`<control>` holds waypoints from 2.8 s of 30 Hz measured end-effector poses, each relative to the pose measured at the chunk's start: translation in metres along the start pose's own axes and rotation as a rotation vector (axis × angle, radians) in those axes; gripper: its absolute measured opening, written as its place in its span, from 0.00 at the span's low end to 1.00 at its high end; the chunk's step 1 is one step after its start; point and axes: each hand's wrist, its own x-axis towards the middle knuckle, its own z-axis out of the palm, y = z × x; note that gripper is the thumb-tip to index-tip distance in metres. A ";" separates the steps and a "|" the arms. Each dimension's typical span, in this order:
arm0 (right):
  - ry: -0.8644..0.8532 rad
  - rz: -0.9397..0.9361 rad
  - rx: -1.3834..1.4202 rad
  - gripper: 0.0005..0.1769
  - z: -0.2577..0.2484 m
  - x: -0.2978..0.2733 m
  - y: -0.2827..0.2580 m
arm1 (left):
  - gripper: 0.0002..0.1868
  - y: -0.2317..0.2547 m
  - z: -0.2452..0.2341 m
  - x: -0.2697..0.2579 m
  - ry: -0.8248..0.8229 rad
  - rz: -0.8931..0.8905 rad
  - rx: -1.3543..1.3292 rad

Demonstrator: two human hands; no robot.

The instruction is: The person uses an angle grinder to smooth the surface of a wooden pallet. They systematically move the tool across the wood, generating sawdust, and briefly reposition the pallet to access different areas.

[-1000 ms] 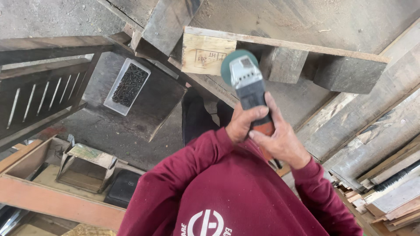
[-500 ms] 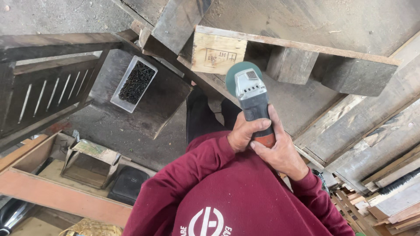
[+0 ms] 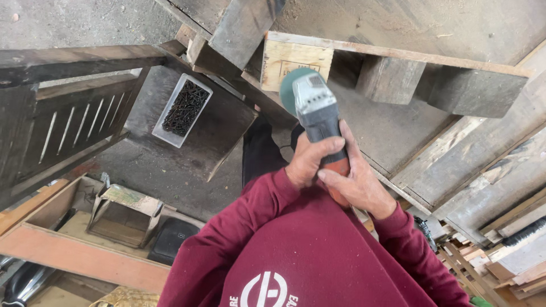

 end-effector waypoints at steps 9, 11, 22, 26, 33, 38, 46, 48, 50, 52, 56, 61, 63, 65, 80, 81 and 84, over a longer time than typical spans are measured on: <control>0.026 0.056 -0.093 0.62 0.005 0.003 -0.005 | 0.23 0.006 -0.010 0.000 -0.002 0.005 0.053; 0.022 0.032 0.004 0.61 0.006 0.001 -0.004 | 0.23 0.003 -0.010 -0.003 -0.025 -0.015 -0.003; 0.011 0.002 -0.029 0.60 0.000 0.017 -0.016 | 0.23 0.016 -0.014 0.010 -0.033 0.021 0.050; -0.019 0.010 -0.023 0.60 0.000 0.020 -0.019 | 0.23 0.015 -0.016 0.008 -0.021 0.029 0.020; -0.061 0.038 -0.044 0.61 0.004 0.029 -0.034 | 0.27 0.028 -0.017 0.004 0.006 0.068 0.057; -0.072 0.153 -0.057 0.62 0.005 0.027 -0.038 | 0.27 0.029 -0.015 -0.001 -0.014 0.039 0.000; -0.106 0.049 -0.074 0.61 0.005 0.025 -0.038 | 0.27 0.024 -0.017 -0.006 0.000 0.064 -0.030; -0.112 0.063 -0.115 0.61 0.002 0.030 -0.043 | 0.27 0.029 -0.017 -0.002 0.011 0.085 0.025; -0.115 -0.010 -0.117 0.60 0.002 0.032 -0.044 | 0.28 0.029 -0.018 -0.001 0.031 0.082 0.023; -0.112 0.039 -0.103 0.60 0.003 0.026 -0.042 | 0.26 0.021 -0.019 -0.006 0.026 0.075 -0.005; -0.108 0.094 -0.089 0.61 0.001 0.025 -0.045 | 0.25 0.021 -0.016 -0.005 -0.015 0.073 -0.049; -0.116 0.034 -0.118 0.60 0.000 0.029 -0.039 | 0.26 0.019 -0.019 0.000 0.005 0.097 0.007; -0.087 0.209 -0.101 0.62 0.002 0.018 -0.034 | 0.24 0.012 -0.019 -0.007 -0.034 0.084 -0.082; -0.088 0.095 -0.152 0.62 -0.002 0.025 -0.038 | 0.26 0.019 -0.017 0.000 -0.032 0.095 -0.031; 0.118 -0.104 -0.359 0.62 -0.045 0.051 -0.025 | 0.28 -0.004 -0.005 0.080 -0.191 0.104 -0.151; 0.112 -0.101 -0.398 0.62 -0.047 0.052 -0.027 | 0.28 -0.005 -0.004 0.078 -0.200 0.113 -0.172; 0.035 -0.139 -0.440 0.60 -0.050 0.056 -0.033 | 0.31 -0.006 -0.004 0.069 -0.151 0.163 -0.174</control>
